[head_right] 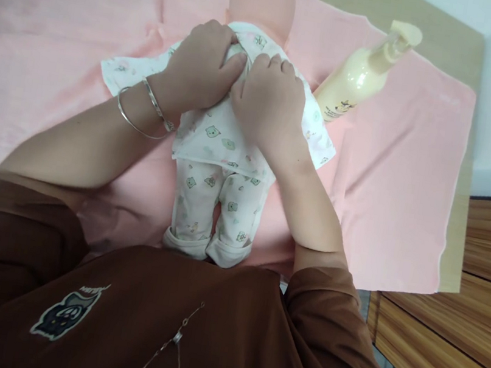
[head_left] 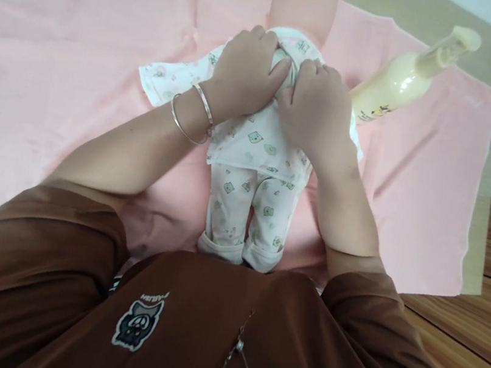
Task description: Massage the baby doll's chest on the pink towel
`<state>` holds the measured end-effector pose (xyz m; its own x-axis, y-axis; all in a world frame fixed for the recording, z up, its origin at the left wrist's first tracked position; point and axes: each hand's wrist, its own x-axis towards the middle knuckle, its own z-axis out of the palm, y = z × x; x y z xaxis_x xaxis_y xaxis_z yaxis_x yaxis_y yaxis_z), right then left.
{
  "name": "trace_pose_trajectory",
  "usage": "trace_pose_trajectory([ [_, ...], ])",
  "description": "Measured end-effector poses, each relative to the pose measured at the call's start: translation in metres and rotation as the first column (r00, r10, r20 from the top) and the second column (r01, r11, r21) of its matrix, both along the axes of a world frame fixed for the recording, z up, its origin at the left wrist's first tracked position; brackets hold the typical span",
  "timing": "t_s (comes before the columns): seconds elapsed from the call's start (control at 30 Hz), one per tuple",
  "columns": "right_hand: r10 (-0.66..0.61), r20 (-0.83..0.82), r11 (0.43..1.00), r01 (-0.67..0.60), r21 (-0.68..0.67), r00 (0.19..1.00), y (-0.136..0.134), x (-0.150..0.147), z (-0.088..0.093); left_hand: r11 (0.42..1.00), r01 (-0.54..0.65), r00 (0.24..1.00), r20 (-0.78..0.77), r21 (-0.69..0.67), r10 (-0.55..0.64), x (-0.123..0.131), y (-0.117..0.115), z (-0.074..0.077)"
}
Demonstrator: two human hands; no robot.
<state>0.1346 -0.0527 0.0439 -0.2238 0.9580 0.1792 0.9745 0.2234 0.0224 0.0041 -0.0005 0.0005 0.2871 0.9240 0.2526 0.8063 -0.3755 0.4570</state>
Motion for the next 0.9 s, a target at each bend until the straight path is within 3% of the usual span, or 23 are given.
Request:
trace_pose_trajectory([
  [0.13,-0.028,-0.084,0.998,0.023,-0.064,0.996,0.019,0.015,-0.007,0.994,-0.02,0.979,-0.199,0.107,0.041,0.003,-0.016,0.012],
  [0.33,-0.024,-0.123,0.992,0.008,-0.123,0.992,0.037,0.028,-0.018,0.981,0.106,0.963,-0.261,0.161,-0.061,0.007,-0.043,0.03],
  [0.47,-0.009,-0.064,0.997,0.004,-0.073,0.998,0.021,0.015,-0.009,0.988,0.112,0.983,-0.156,0.103,-0.095,0.003,-0.025,0.021],
  [0.6,0.026,0.06,1.0,-0.026,-0.003,0.998,-0.004,0.0,0.003,1.0,-0.023,0.999,-0.043,0.007,0.024,0.0,-0.004,0.008],
  [0.73,0.032,0.103,0.999,-0.034,0.023,0.994,-0.005,0.001,0.003,0.998,-0.059,0.992,-0.113,0.035,0.062,0.002,-0.017,0.01],
  [0.9,-0.014,-0.061,0.999,0.011,-0.046,0.998,0.022,0.019,-0.009,0.987,0.109,0.977,-0.198,0.122,-0.083,0.006,-0.04,0.025],
])
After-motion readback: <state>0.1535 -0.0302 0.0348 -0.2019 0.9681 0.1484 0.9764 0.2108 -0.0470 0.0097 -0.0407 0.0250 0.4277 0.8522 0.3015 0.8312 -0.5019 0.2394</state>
